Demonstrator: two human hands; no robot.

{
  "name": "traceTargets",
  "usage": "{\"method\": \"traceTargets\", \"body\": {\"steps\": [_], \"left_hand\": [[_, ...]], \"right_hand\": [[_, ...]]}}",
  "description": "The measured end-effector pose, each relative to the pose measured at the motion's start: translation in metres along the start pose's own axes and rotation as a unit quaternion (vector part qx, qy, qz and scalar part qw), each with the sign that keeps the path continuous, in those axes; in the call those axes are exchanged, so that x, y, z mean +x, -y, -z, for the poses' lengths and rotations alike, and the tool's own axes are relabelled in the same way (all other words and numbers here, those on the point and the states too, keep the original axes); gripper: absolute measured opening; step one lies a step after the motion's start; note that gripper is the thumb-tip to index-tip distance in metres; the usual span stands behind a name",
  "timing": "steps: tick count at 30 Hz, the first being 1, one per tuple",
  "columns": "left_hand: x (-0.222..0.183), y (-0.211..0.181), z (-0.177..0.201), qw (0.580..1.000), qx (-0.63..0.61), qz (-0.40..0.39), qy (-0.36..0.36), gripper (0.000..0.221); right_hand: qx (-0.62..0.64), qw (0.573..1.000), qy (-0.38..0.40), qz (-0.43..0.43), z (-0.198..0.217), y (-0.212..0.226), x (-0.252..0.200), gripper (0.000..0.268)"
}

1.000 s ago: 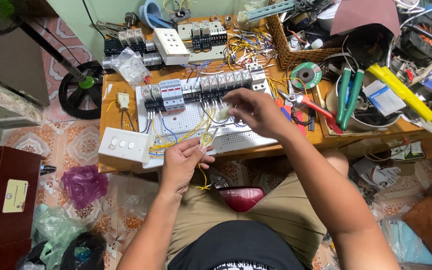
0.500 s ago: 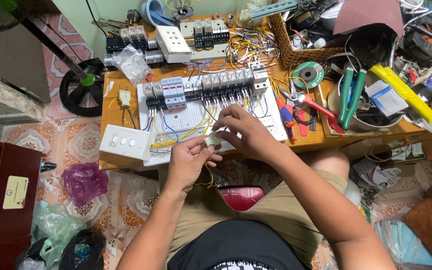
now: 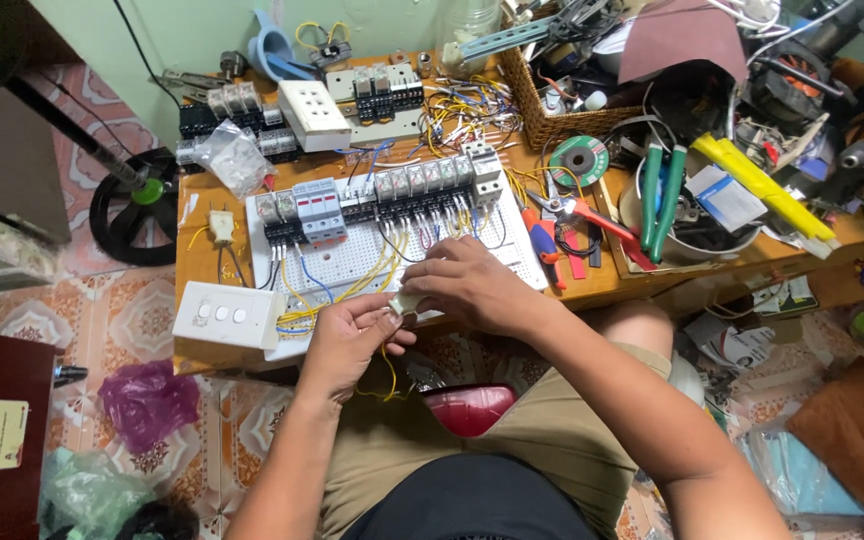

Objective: Terminating and connecting electrical wires to a control panel using various hand tools.

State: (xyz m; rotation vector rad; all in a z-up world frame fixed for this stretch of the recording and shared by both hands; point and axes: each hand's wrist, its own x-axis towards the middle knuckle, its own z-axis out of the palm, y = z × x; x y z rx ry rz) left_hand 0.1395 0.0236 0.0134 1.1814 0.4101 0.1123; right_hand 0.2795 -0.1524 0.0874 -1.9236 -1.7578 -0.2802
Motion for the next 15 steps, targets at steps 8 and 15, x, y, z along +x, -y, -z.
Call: {"method": "traceTargets", "body": {"steps": [8, 15], "left_hand": [[0.005, 0.001, 0.006, 1.000, 0.018, 0.006, 0.024, 0.036], [0.002, -0.002, 0.010, 0.998, 0.004, 0.019, 0.058, 0.036]], "right_hand": [[0.029, 0.997, 0.065, 0.026, -0.009, -0.008, -0.004, 0.028], [0.160, 0.980, 0.117, -0.032, -0.007, -0.007, -0.007, 0.027]]}}
